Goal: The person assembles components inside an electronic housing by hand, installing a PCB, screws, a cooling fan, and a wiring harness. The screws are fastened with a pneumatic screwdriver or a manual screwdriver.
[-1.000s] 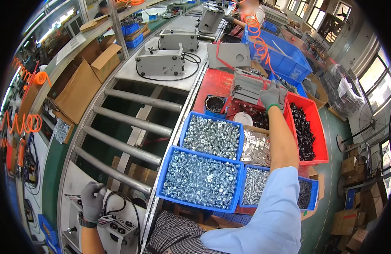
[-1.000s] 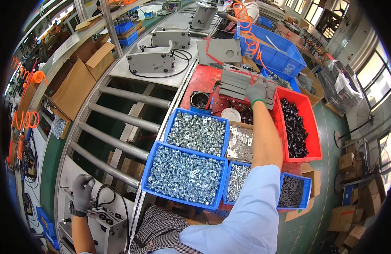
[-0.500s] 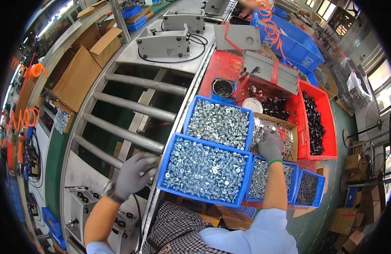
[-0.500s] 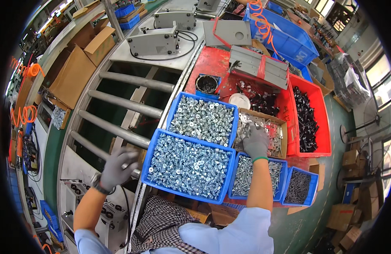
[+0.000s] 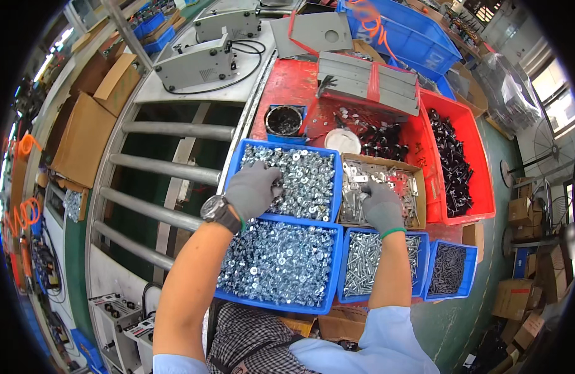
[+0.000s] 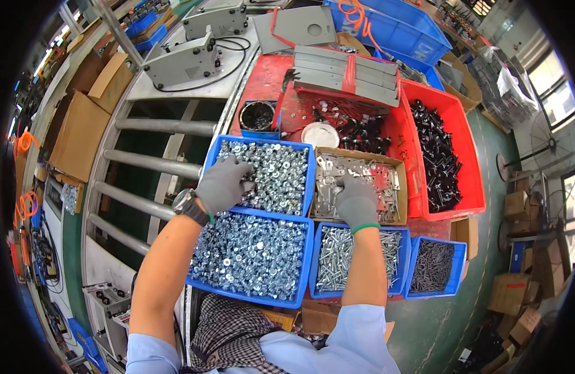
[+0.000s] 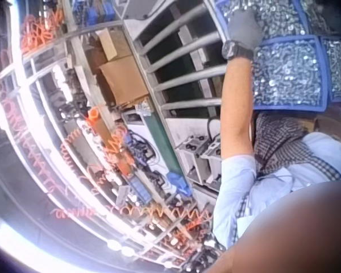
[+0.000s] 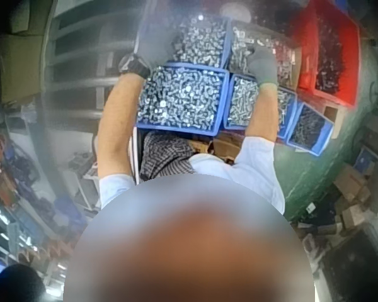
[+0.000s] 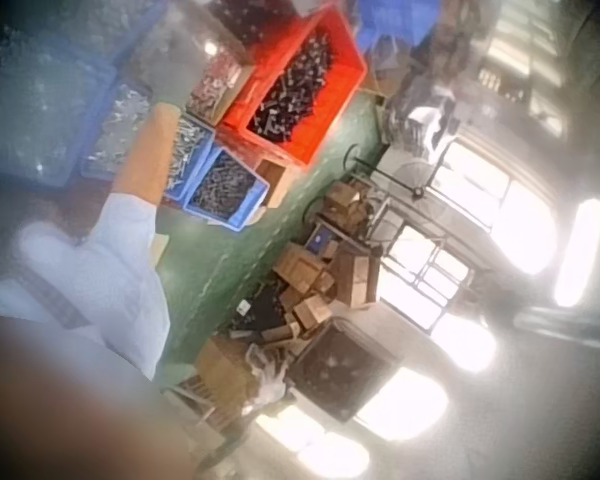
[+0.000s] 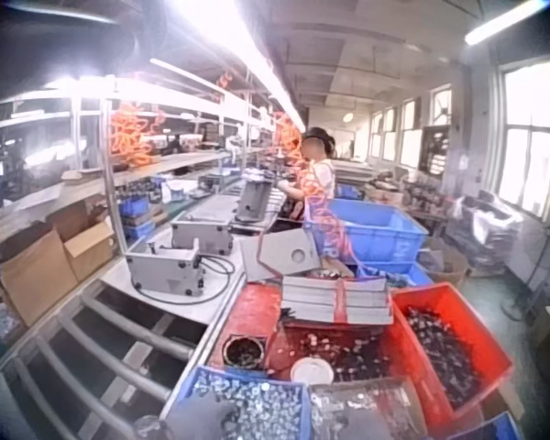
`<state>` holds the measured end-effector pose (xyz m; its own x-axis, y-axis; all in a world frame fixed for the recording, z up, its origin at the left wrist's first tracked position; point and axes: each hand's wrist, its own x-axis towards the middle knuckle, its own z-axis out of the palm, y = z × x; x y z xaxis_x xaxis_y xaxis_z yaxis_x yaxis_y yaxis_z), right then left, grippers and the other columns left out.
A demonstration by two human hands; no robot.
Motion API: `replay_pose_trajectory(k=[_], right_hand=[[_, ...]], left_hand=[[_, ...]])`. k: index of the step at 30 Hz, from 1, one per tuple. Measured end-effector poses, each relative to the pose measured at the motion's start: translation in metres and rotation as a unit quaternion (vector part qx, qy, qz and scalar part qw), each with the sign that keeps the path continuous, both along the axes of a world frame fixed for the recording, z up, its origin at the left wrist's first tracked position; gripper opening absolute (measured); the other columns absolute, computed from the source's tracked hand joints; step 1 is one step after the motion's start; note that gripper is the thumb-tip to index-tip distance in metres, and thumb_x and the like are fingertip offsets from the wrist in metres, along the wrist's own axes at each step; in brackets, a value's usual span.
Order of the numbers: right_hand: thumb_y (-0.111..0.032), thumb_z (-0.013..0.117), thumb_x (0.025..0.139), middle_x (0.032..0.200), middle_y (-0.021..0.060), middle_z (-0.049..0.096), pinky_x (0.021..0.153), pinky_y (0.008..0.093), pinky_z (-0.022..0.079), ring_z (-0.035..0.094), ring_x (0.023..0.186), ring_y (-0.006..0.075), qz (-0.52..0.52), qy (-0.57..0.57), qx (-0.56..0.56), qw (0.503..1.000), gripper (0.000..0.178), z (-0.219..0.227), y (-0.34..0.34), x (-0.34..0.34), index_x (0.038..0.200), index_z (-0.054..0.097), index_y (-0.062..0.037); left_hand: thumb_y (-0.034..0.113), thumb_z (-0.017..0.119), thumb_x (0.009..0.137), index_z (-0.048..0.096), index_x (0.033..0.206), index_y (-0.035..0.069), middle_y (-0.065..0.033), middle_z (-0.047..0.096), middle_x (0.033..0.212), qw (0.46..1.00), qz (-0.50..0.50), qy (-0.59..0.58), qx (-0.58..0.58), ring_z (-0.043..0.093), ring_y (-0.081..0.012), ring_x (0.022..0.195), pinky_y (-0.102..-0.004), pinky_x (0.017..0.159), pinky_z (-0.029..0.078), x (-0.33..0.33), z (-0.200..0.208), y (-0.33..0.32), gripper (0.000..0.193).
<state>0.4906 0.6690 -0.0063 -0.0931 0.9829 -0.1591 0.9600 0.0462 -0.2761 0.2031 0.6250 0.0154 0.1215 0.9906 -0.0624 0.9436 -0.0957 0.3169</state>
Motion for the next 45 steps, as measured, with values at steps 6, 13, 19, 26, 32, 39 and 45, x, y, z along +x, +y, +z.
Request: replay_pose_trajectory(k=[6,13,19,26,32,39,45], right_hand=[[-0.018,0.061,0.084,0.102,0.0174,0.068,0.083,0.0421,0.051,0.066,0.095,0.0331,-0.091,0.037,-0.016,0.995,0.024,0.0,0.004,0.016,0.106,0.068,-0.0116],[-0.016,0.057,0.083,0.099,0.0203,0.067,0.083,0.0435,0.05,0.064,0.095,0.0359,-0.049,0.051,0.129,0.989,0.033,-0.024,0.013,0.013,0.114,0.063,-0.0065],[-0.016,0.056,0.085,0.105,0.0179,0.065,0.085,0.0419,0.049,0.063,0.098,0.0332,-0.055,0.02,0.139,0.989,0.03,-0.03,0.006,-0.03,0.112,0.062,-0.0058],[-0.011,0.05,0.089,0.112,0.0189,0.062,0.09,0.0363,0.047,0.06,0.101,0.0292,-0.087,0.129,0.171,0.973,0.033,-0.008,-0.021,-0.03,0.117,0.054,0.0051],[-0.016,0.06,0.089,0.102,0.017,0.066,0.085,0.0375,0.049,0.063,0.092,0.0292,0.045,0.196,0.42,0.885,0.032,-0.023,0.036,-0.01,0.113,0.06,0.0056],[-0.013,0.059,0.094,0.097,0.0095,0.067,0.078,0.0319,0.049,0.06,0.081,0.017,0.286,0.409,0.331,0.801,0.017,0.076,-0.123,-0.255,0.105,0.063,-0.0009],[0.005,0.06,0.088,0.094,0.0114,0.064,0.079,0.0325,0.054,0.063,0.086,0.02,0.352,0.615,0.009,0.705,0.017,0.028,-0.288,-0.323,0.105,0.059,0.0022]], left_hand=[[0.028,0.067,0.086,0.066,0.099,0.011,-0.0142,0.062,0.095,0.998,0.012,-0.053,-0.036,0.061,-0.0329,0.092,-0.0427,0.081,0.049,-0.001,-0.004,0.003,0.022],[0.02,0.063,0.087,0.065,0.096,0.006,-0.016,0.062,0.089,0.976,0.074,-0.128,0.158,0.06,-0.0353,0.085,-0.0425,0.075,0.048,0.007,-0.007,0.0,0.016],[0.026,0.048,0.101,0.053,0.109,-0.002,-0.01,0.063,0.101,0.747,0.118,-0.654,0.027,0.065,-0.0138,0.08,-0.0267,0.069,0.055,-0.043,0.031,-0.046,0.03],[0.008,0.067,0.089,0.064,0.108,-0.006,-0.0095,0.069,0.089,0.66,0.394,-0.632,0.1,0.065,-0.0119,0.074,-0.025,0.066,0.055,-0.129,0.083,-0.286,0.024],[0.004,0.063,0.083,0.068,0.105,-0.001,-0.0114,0.069,0.094,0.693,0.587,-0.317,0.272,0.066,-0.019,0.087,-0.0301,0.079,0.053,-0.188,0.054,-0.466,0.022],[0.017,0.071,0.076,0.071,0.097,0.008,-0.014,0.068,0.094,0.852,0.515,-0.059,0.071,0.065,-0.0309,0.089,-0.0406,0.08,0.051,-0.276,0.026,-0.491,0.022],[0.012,0.073,0.075,0.068,0.102,0.006,-0.0123,0.069,0.084,0.87,0.425,-0.236,0.08,0.066,-0.0281,0.081,-0.0375,0.075,0.051,-0.29,0.016,-0.471,0.028]])
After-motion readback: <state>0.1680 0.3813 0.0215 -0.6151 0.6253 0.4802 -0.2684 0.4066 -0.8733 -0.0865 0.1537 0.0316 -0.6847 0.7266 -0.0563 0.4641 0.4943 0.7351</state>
